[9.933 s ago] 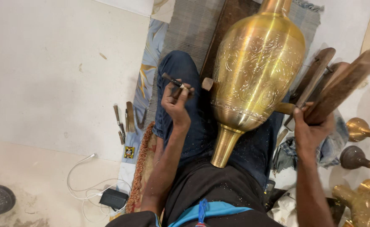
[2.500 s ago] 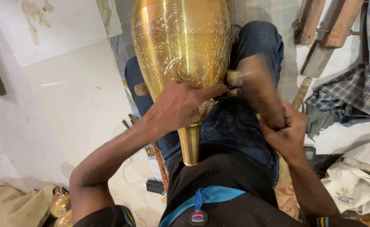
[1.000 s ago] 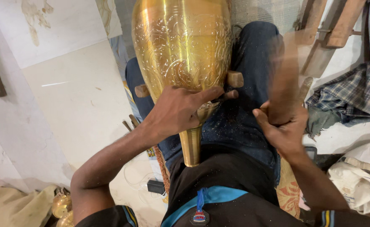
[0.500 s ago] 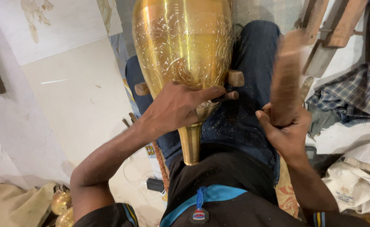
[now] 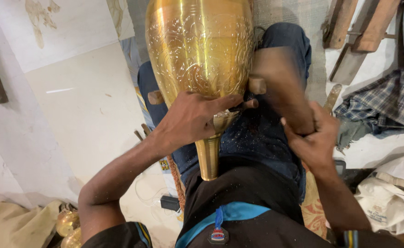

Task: The person sits on the floor with a large engraved brass vessel held between the legs and repeatedly strikes a small punch held against the vessel surface with a wooden mallet, repositioning the punch to work different spots on the metal.

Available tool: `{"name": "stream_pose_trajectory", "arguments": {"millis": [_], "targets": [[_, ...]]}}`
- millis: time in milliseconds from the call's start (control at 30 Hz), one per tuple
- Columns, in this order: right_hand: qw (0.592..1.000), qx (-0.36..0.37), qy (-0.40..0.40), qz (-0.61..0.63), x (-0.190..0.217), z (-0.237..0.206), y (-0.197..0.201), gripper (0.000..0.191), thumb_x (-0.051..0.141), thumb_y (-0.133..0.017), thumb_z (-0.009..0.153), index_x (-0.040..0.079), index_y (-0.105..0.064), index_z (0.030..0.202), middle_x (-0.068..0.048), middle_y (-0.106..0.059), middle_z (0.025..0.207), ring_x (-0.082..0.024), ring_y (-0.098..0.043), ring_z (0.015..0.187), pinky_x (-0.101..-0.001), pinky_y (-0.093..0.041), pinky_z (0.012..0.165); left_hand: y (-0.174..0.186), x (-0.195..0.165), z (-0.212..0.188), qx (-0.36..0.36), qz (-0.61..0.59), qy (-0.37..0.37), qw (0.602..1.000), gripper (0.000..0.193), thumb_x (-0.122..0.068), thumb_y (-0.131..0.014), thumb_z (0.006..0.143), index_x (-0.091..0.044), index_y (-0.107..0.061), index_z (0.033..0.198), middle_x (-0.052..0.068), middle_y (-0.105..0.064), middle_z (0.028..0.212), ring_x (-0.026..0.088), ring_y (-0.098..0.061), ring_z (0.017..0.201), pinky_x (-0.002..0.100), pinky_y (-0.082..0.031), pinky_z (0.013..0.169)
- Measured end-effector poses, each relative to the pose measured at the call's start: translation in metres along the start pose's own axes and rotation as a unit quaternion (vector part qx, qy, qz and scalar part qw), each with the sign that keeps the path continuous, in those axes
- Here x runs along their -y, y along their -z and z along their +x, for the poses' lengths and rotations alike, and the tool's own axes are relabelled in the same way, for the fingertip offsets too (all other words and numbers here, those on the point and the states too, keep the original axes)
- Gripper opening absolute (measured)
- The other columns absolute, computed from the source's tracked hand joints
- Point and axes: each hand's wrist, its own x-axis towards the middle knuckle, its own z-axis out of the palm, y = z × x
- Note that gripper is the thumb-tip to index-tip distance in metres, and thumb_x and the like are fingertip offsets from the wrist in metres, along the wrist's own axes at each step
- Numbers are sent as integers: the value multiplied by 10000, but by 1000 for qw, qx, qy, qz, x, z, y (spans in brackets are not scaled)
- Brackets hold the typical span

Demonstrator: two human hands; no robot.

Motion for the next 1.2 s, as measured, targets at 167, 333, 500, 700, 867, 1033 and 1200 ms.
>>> {"name": "stream_pose_trajectory", "arguments": {"millis": [167, 333, 500, 700, 867, 1033, 1200], "targets": [[996, 47, 17, -79, -5, -2, -3, 242, -50, -783, 791, -33, -676, 1008, -105, -669, 830, -131, -648, 728, -304, -506, 647, -1, 1, -3, 19, 13, 17, 1000, 729, -19, -713, 661, -159, -638, 1372, 115, -724, 707, 265, -677, 570, 419, -524, 552], [997, 68, -19, -9, -1, -6, -2, 185, -26, -785, 839, 7, -619, 915, -52, -610, 729, -137, -557, 640, -303, -455, 596, -3, 3, -6, -29, -23, -16, 999, 747, -2, -697, 640, -145, -639, 1370, 114, -737, 788, 263, -700, 647, 403, -542, 585], [995, -21, 51, 87, 6, -7, -1, 212, -29, -768, 896, 15, -608, 1028, -39, -623, 845, -120, -603, 729, -285, -475, 667, -2, 5, -4, -51, -23, -41, 998, 732, -6, -698, 639, -130, -638, 1358, 127, -733, 833, 263, -703, 678, 399, -548, 611], [998, 38, -3, -46, -13, -17, 0, 189, -24, -763, 832, 0, -648, 980, -26, -596, 752, -132, -544, 657, -302, -446, 612, -3, 4, -1, 4, -12, -4, 1000, 686, 26, -679, 668, -147, -670, 1332, 97, -720, 713, 250, -679, 572, 397, -508, 521], [999, -1, 4, 51, -26, -23, -5, 133, -20, -791, 883, 29, -673, 921, -1, -677, 809, -100, -642, 702, -275, -519, 661, -1, 6, 0, 13, -28, -5, 1000, 672, 17, -695, 677, -136, -673, 1332, 109, -732, 728, 259, -687, 577, 401, -512, 533], [992, 48, 29, -115, -15, -16, -7, 247, -94, -771, 722, -18, -665, 932, -32, -601, 704, -130, -580, 600, -290, -464, 594, 1, 6, 0, -61, -21, -65, 996, 668, 9, -692, 651, -129, -674, 1305, 118, -740, 812, 284, -704, 691, 401, -528, 610], [998, 37, 26, -40, 6, -5, -6, 204, -52, -758, 788, 12, -657, 953, -40, -635, 766, -111, -607, 658, -269, -479, 634, 1, 4, -2, -9, -26, -4, 1000, 688, 21, -694, 660, -132, -662, 1330, 117, -747, 787, 272, -699, 619, 404, -521, 568]]}}
